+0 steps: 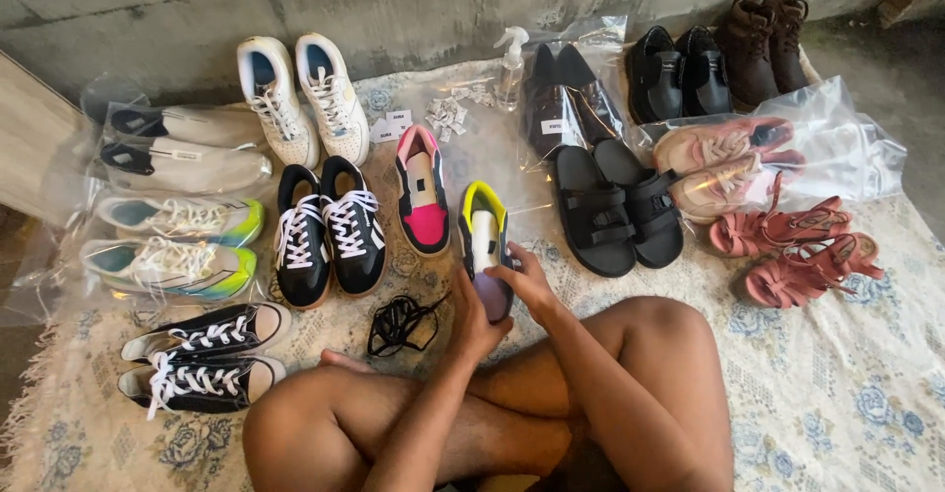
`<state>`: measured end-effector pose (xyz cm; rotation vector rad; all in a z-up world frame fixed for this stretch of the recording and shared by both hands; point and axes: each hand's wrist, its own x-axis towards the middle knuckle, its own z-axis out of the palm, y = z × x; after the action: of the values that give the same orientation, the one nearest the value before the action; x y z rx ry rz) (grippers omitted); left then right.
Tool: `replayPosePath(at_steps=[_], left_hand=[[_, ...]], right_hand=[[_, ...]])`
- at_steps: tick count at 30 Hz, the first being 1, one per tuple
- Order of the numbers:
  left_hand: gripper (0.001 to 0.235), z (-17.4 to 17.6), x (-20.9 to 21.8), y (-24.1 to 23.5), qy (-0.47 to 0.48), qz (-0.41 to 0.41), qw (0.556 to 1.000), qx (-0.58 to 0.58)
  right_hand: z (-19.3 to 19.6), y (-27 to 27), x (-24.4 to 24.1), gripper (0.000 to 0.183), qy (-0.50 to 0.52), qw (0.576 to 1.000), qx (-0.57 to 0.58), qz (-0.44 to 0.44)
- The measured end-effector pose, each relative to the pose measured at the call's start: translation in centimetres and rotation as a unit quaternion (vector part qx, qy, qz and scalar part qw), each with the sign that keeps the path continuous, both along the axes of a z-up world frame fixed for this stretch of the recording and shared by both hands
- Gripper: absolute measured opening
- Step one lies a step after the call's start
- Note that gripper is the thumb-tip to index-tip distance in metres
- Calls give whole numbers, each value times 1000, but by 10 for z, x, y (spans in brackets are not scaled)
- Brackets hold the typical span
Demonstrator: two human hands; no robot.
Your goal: The person sits on a rug and organizes a collection of shoes laid out on the floor. They pick up a pair of black sneakers, tie the laces, and place them down. They then pick up a pair of colorful sneakers, remove the laces from one shoe, and place the laces on the floor.
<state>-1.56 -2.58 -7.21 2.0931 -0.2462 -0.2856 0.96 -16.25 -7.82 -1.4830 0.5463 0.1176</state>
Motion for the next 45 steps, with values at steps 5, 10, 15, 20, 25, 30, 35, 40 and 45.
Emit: replayPosePath(at_steps=[5, 10, 15, 20, 25, 30, 35, 40, 45], left_hand=[[129, -71, 0, 3, 22, -10, 997, 71], [128, -31, -2, 5, 27, -8, 994, 102], [124, -12, 1, 12, 15, -7, 999, 43], [85, -72, 45, 54, 7, -81, 965, 249], [44, -78, 78, 143, 14, -81, 941, 327], [40, -16, 74, 166, -14, -88, 949, 302], [30, -28, 79, 126, -43, -135, 949, 282], [40, -5, 72, 100, -39, -183, 924, 333], [43, -29, 81, 100, -26, -208, 902, 378]], right_hand=[[-46, -13, 10, 103, 31, 987, -140, 74], [-68, -16, 19, 103, 41, 960, -257, 109], [-74, -19, 17, 100, 13, 955, -271, 124], [-57, -23, 13, 91, 17, 964, -238, 120], [-55, -22, 16, 85, 26, 965, -235, 114], [-49, -20, 14, 85, 34, 958, -255, 129], [-51, -22, 18, 83, 41, 945, -294, 140], [-50, -23, 17, 82, 39, 941, -307, 135], [-41, -19, 15, 77, 24, 936, -326, 131]])
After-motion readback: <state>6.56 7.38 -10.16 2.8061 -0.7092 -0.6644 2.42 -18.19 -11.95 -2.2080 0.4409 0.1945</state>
